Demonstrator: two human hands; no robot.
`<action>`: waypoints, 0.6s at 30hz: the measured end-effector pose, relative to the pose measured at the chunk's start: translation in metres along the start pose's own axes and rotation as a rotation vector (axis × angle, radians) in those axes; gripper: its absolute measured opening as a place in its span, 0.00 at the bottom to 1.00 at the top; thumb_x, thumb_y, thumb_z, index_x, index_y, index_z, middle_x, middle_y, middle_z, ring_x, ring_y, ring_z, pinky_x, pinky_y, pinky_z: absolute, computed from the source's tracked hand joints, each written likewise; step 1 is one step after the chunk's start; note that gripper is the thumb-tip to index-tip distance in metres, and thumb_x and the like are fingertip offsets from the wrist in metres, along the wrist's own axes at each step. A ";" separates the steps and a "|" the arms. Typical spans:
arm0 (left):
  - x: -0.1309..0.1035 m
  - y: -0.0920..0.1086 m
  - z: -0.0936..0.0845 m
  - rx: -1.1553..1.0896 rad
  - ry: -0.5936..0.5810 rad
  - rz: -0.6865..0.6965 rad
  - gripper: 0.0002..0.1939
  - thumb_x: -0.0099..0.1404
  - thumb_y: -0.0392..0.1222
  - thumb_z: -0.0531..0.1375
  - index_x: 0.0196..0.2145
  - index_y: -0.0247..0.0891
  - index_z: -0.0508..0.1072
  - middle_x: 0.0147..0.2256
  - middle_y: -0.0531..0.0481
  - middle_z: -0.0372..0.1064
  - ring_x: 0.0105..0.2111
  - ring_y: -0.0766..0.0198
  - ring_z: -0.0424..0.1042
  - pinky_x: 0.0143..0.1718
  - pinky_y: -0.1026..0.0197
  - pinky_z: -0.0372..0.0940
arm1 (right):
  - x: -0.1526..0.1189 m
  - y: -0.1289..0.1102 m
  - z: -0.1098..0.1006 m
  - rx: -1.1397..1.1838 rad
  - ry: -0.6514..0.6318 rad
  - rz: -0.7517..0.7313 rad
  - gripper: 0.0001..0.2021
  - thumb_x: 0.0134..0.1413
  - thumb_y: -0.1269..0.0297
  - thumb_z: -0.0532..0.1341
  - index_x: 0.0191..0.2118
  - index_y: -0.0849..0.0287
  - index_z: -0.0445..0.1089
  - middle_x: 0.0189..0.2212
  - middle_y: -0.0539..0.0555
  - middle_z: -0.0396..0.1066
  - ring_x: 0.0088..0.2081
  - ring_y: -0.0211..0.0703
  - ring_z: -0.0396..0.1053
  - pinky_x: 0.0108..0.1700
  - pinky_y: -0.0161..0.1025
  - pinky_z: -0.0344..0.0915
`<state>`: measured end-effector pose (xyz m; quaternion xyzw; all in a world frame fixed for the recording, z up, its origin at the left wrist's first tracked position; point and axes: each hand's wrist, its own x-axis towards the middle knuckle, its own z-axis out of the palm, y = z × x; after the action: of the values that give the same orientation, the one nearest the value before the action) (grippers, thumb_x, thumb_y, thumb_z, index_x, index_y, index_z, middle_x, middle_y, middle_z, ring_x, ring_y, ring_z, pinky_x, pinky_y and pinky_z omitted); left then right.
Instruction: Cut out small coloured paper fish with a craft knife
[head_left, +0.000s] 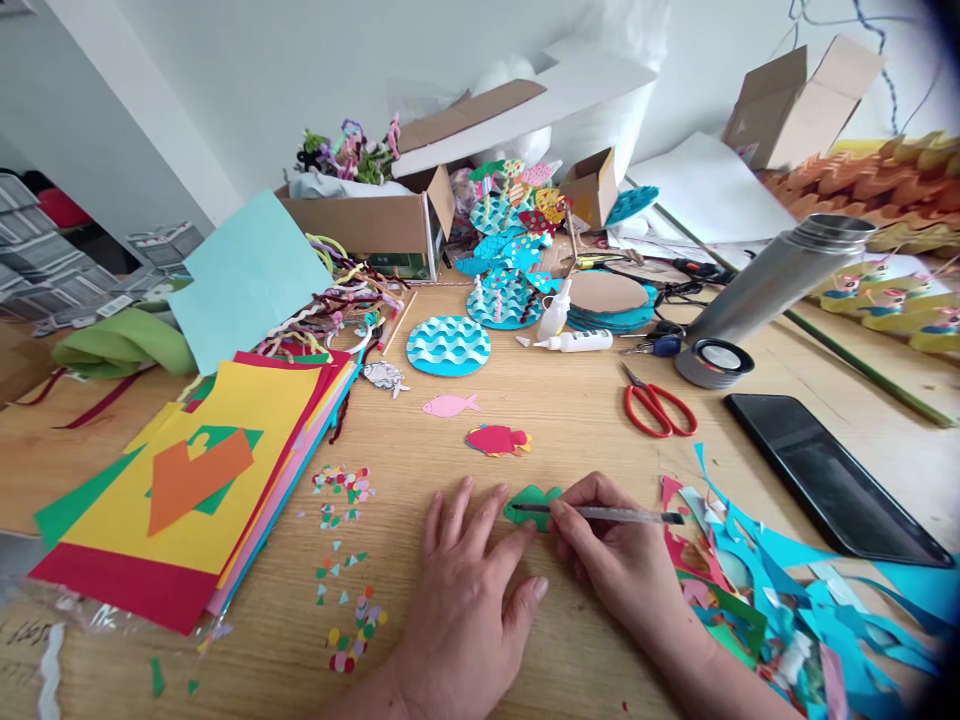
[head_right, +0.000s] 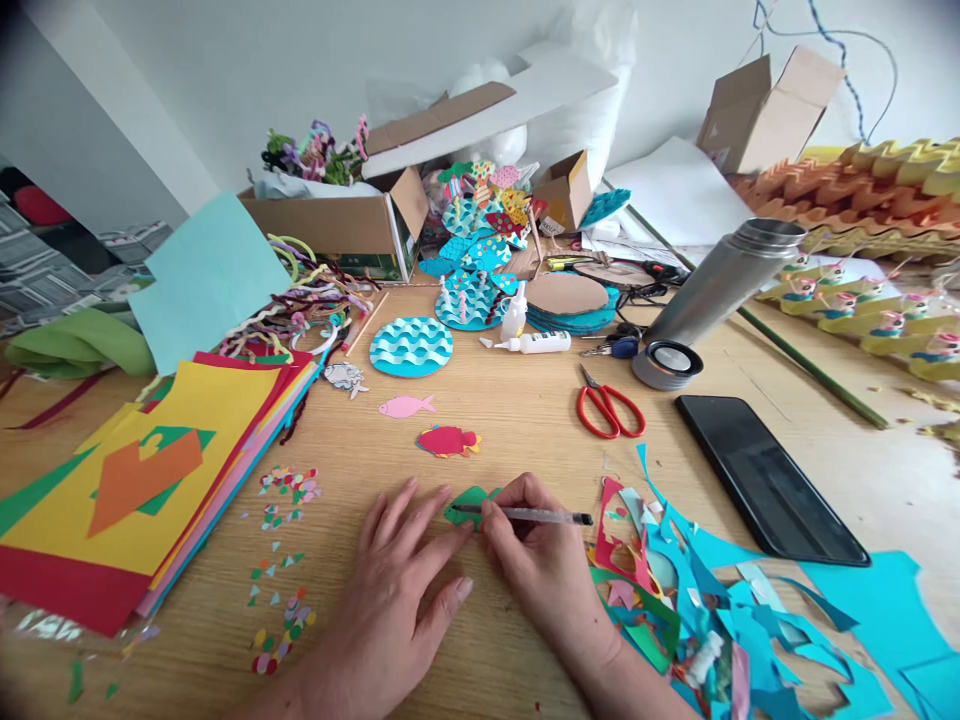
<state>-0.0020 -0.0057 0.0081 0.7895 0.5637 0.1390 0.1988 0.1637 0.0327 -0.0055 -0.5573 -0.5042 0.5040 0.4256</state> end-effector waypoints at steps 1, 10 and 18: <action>0.000 0.000 0.000 -0.004 0.002 0.000 0.19 0.71 0.50 0.53 0.57 0.53 0.67 0.65 0.57 0.52 0.66 0.48 0.44 0.64 0.36 0.44 | 0.000 0.000 0.000 0.004 0.004 0.003 0.17 0.56 0.50 0.63 0.27 0.56 0.63 0.15 0.45 0.63 0.15 0.33 0.57 0.18 0.31 0.52; -0.001 0.000 0.001 -0.014 0.020 -0.002 0.18 0.70 0.51 0.54 0.57 0.53 0.67 0.65 0.57 0.52 0.66 0.49 0.45 0.65 0.36 0.44 | 0.002 0.002 -0.001 -0.021 -0.031 0.003 0.15 0.54 0.52 0.65 0.27 0.56 0.63 0.16 0.44 0.62 0.15 0.32 0.56 0.18 0.31 0.52; 0.000 0.001 0.000 -0.004 0.018 0.006 0.18 0.70 0.49 0.54 0.57 0.52 0.68 0.65 0.57 0.52 0.66 0.49 0.45 0.65 0.36 0.45 | 0.001 0.002 0.000 -0.051 -0.025 -0.011 0.17 0.56 0.49 0.62 0.27 0.56 0.63 0.16 0.45 0.62 0.16 0.33 0.56 0.18 0.32 0.52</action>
<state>-0.0017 -0.0062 0.0088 0.7896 0.5628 0.1477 0.1949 0.1642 0.0336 -0.0074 -0.5588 -0.5253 0.4954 0.4078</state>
